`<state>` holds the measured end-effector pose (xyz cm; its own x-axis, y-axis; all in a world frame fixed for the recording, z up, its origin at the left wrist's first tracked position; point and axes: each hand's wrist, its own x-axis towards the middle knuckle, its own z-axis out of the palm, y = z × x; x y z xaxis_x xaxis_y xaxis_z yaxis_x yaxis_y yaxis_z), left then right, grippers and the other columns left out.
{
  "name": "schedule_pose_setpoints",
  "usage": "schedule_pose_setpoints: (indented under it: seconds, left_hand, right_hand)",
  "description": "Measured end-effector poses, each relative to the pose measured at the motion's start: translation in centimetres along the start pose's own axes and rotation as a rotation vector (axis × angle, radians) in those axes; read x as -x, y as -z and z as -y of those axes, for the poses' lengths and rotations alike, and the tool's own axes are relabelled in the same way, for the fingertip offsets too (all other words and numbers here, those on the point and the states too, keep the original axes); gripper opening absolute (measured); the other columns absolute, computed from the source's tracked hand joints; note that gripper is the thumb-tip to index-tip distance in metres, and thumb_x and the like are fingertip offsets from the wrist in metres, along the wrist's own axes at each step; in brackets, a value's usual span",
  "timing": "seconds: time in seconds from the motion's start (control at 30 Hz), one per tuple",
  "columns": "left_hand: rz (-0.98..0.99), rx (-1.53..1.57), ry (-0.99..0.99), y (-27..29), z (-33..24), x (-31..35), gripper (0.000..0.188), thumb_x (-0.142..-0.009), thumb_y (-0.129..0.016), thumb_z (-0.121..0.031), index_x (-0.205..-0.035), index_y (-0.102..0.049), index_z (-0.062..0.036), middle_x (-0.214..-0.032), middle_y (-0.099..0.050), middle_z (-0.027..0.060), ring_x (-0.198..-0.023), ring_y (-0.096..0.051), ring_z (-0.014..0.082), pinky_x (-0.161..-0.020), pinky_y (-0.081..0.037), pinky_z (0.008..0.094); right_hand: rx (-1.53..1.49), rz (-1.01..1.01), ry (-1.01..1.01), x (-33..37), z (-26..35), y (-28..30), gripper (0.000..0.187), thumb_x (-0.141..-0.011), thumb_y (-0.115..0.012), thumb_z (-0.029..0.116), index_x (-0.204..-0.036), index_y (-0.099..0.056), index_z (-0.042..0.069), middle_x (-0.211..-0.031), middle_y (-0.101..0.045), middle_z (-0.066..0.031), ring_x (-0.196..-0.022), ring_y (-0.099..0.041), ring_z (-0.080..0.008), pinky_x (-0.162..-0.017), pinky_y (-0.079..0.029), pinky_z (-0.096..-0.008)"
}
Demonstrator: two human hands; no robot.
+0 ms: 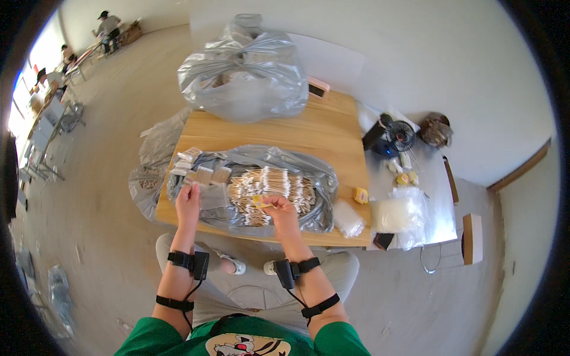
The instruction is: Sorting small white and pink packets from a large plastic bag into smaller groups on a table.
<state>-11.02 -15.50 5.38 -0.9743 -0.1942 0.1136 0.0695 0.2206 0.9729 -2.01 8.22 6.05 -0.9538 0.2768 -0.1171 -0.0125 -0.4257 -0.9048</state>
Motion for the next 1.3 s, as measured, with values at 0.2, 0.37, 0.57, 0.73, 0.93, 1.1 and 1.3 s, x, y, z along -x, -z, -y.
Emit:
schedule_pose_setpoints:
  seconds: [0.2, 0.37, 0.57, 0.73, 0.93, 1.1, 1.3]
  left_hand:
    - [0.086, 0.049, 0.021, -1.0, 0.1, 1.8, 0.031, -0.091, -0.054, -0.021, -0.065, -0.045, -0.0065, -0.054, -0.041, -0.0031, -0.047, -0.036, 0.0062, -0.042, -0.03, 0.0241]
    - [0.111, 0.063, 0.122, -2.4, -1.1, 2.9, 0.031, -0.092, -0.053, -0.023, -0.066, -0.044, -0.0085, -0.053, -0.04, -0.0044, -0.046, -0.035, 0.0037, -0.04, -0.027, 0.0214]
    - [0.209, 0.041, 0.092, -5.3, -1.9, 4.1, 0.031, -0.092, -0.052, -0.024, -0.067, -0.044, -0.0084, -0.052, -0.039, -0.0047, -0.044, -0.035, 0.0033, -0.039, -0.027, 0.0204]
    - [0.227, 0.023, 0.069, -6.3, -2.3, 4.9, 0.03, -0.093, -0.052, -0.023, -0.068, -0.045, -0.0082, -0.052, -0.04, -0.0047, -0.043, -0.035, 0.0033, -0.039, -0.027, 0.0199]
    - [0.281, 0.018, 0.077, -8.1, -3.9, 5.5, 0.028, -0.093, -0.052, -0.024, -0.07, -0.047, -0.0076, -0.052, -0.041, -0.0045, -0.044, -0.036, 0.003, -0.038, -0.027, 0.02]
    - [0.388, 0.06, 0.168, -12.2, -5.9, 7.6, 0.027, -0.091, -0.054, -0.023, -0.07, -0.049, -0.0066, -0.053, -0.042, -0.0032, -0.045, -0.037, 0.0041, -0.041, -0.03, 0.0218]
    - [0.627, -0.069, -0.062, -17.8, -7.8, 11.4, 0.022, -0.089, -0.057, -0.019, -0.075, -0.053, -0.0018, -0.055, -0.047, 0.0004, -0.051, -0.043, 0.0079, -0.048, -0.037, 0.0254]
  right_hand:
    - [-0.021, -0.18, 0.038, 2.1, 5.4, 7.5, 0.017, -0.08, -0.053, -0.005, -0.093, -0.063, 0.0, -0.1, -0.062, -0.0076, -0.09, -0.057, -0.0131, -0.075, -0.047, -0.0261]
    - [0.279, -0.598, 0.139, 1.3, 7.0, 17.3, 0.014, -0.084, -0.058, 0.008, -0.094, -0.065, 0.0, -0.084, -0.065, -0.0038, -0.071, -0.058, -0.0105, -0.062, -0.045, -0.0227]
    - [0.776, -0.772, 0.201, -2.7, 8.3, 27.6, 0.009, -0.081, -0.062, 0.013, -0.08, -0.063, 0.005, -0.071, -0.063, -0.0082, -0.063, -0.059, -0.0168, -0.057, -0.046, -0.0289]
    - [1.164, -0.749, 0.242, -5.4, 8.0, 28.0, 0.006, -0.076, -0.062, 0.011, -0.08, -0.063, 0.006, -0.078, -0.062, -0.0142, -0.072, -0.06, -0.0309, -0.065, -0.048, -0.0388]
    - [1.447, -0.708, 0.13, -5.2, 8.5, 25.9, 0.01, -0.075, -0.061, 0.011, -0.084, -0.062, 0.007, -0.09, -0.057, -0.0148, -0.082, -0.058, -0.0349, -0.071, -0.047, -0.043]
    - [1.439, -0.782, 0.238, -2.9, 10.4, 22.9, 0.009, -0.078, -0.062, 0.012, -0.084, -0.061, 0.006, -0.091, -0.056, -0.014, -0.079, -0.06, -0.0306, -0.067, -0.049, -0.038]
    - [0.274, -0.061, 0.216, 4.2, 6.1, 14.4, 0.027, -0.083, -0.062, 0.009, -0.108, -0.053, 0.005, -0.079, -0.06, -0.0041, -0.064, -0.054, -0.009, -0.058, -0.045, -0.0245]
